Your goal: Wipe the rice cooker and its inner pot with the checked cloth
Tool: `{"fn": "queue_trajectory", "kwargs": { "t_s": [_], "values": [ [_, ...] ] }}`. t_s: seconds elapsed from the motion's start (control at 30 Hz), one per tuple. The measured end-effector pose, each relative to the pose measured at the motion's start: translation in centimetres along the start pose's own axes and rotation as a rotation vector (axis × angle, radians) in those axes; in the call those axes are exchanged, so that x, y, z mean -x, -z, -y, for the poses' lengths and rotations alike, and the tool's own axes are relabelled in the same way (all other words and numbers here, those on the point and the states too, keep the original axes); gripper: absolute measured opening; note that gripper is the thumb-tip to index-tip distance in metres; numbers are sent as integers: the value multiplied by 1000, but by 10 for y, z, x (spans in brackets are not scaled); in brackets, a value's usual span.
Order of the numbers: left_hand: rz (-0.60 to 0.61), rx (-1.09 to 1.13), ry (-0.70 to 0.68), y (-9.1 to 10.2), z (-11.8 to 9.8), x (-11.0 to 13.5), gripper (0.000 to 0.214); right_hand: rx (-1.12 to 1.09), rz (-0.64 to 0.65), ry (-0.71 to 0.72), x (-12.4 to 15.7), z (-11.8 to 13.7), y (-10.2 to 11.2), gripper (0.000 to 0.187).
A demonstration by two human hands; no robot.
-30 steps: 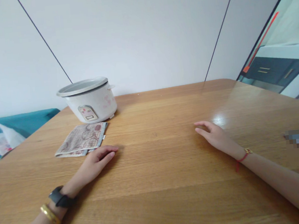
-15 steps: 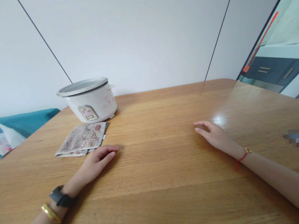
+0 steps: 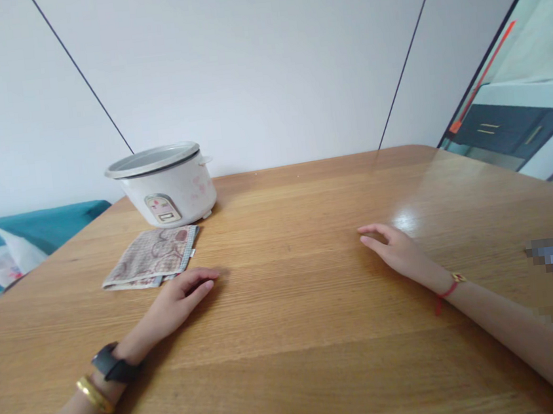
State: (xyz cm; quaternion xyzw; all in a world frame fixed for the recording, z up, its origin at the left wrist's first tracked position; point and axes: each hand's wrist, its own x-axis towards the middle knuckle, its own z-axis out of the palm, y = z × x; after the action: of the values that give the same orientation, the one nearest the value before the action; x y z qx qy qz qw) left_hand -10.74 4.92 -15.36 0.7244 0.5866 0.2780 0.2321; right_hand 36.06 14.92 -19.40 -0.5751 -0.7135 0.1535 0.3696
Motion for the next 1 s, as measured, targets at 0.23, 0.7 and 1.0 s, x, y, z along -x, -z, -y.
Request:
{"fn": "queue_trajectory", "kwargs": {
  "t_s": [0.23, 0.7, 1.0],
  "values": [
    [19, 28, 14, -1, 2, 1, 38, 1, 12, -1, 0, 0, 0, 33],
    [13, 9, 0, 0, 1, 0, 39, 13, 12, 4, 0, 2, 1, 34],
    [12, 2, -8, 0, 2, 1, 38, 12, 8, 17, 0, 1, 1, 32]
  ]
}}
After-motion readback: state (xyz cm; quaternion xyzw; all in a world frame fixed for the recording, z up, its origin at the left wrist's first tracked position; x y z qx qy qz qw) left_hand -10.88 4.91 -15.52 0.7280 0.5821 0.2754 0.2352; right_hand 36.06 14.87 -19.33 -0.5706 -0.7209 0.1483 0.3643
